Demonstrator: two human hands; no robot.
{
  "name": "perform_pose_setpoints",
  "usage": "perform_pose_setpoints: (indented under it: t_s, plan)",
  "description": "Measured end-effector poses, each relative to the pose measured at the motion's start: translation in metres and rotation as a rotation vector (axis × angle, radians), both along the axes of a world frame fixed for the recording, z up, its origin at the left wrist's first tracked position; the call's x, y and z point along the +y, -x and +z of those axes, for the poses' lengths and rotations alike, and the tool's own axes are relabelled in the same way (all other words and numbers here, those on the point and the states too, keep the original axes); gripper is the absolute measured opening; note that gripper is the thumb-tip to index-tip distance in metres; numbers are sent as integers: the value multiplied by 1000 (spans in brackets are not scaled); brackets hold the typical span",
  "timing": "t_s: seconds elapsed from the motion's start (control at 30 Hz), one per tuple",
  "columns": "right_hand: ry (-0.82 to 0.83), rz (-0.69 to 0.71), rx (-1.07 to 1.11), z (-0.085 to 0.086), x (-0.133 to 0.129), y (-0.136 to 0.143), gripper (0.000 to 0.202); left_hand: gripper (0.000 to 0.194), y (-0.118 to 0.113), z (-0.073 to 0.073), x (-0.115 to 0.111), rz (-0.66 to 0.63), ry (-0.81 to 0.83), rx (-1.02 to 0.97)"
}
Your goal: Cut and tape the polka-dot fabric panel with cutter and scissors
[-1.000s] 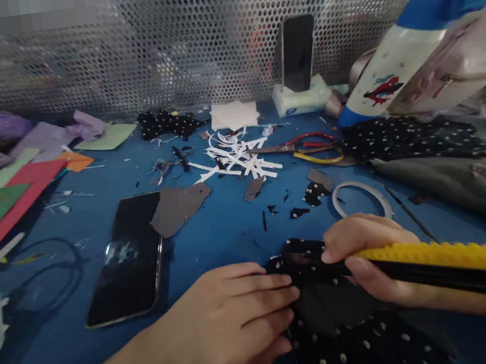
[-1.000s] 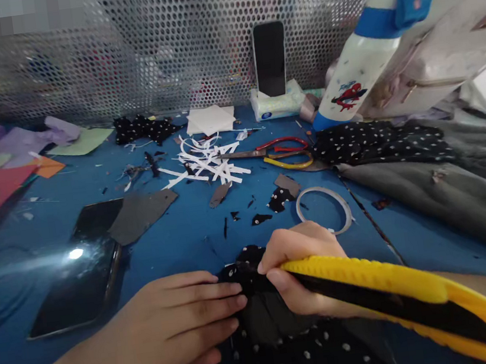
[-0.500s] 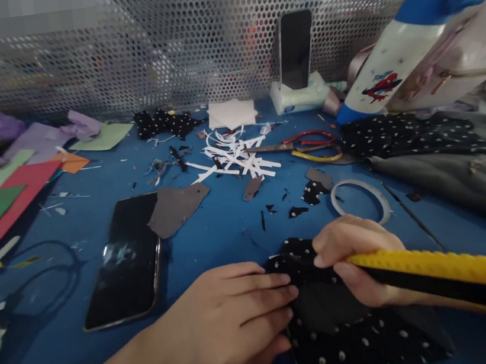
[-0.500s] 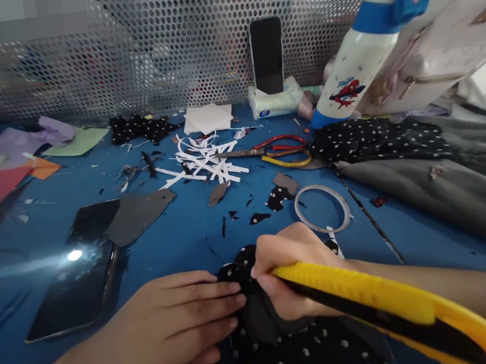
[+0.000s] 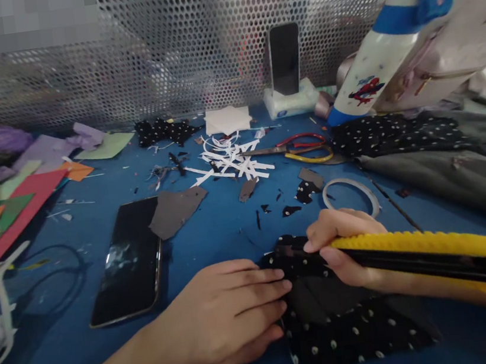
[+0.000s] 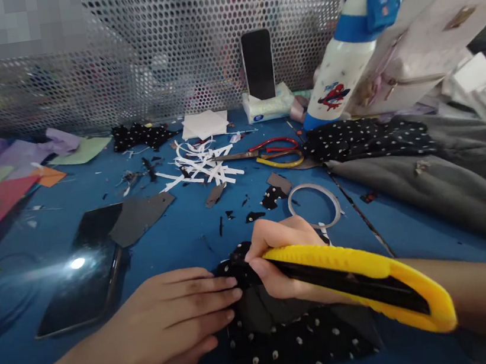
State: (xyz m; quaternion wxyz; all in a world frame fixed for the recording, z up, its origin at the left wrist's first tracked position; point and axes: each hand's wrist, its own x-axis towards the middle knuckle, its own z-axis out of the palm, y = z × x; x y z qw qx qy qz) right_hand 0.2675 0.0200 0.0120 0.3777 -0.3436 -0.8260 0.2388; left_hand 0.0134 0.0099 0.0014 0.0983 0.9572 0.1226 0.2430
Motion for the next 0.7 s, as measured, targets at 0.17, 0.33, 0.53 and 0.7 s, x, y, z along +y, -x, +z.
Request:
perform_pose_setpoints:
  t_s: [0.17, 0.33, 0.53, 0.7]
  plan:
    - [-113, 169, -50, -7, 3, 3, 12, 25, 0, -3, 0, 11, 4, -22]
    - [-102, 243, -11, -13, 7, 3, 10, 24, -2, -3, 0, 10, 5, -37]
    - [189, 58, 64, 2, 4, -4, 20, 22, -2, 2, 0, -5, 5, -28]
    - [288, 88, 147, 4, 3, -5, 27, 20, -1, 3, 0, -19, 15, -19]
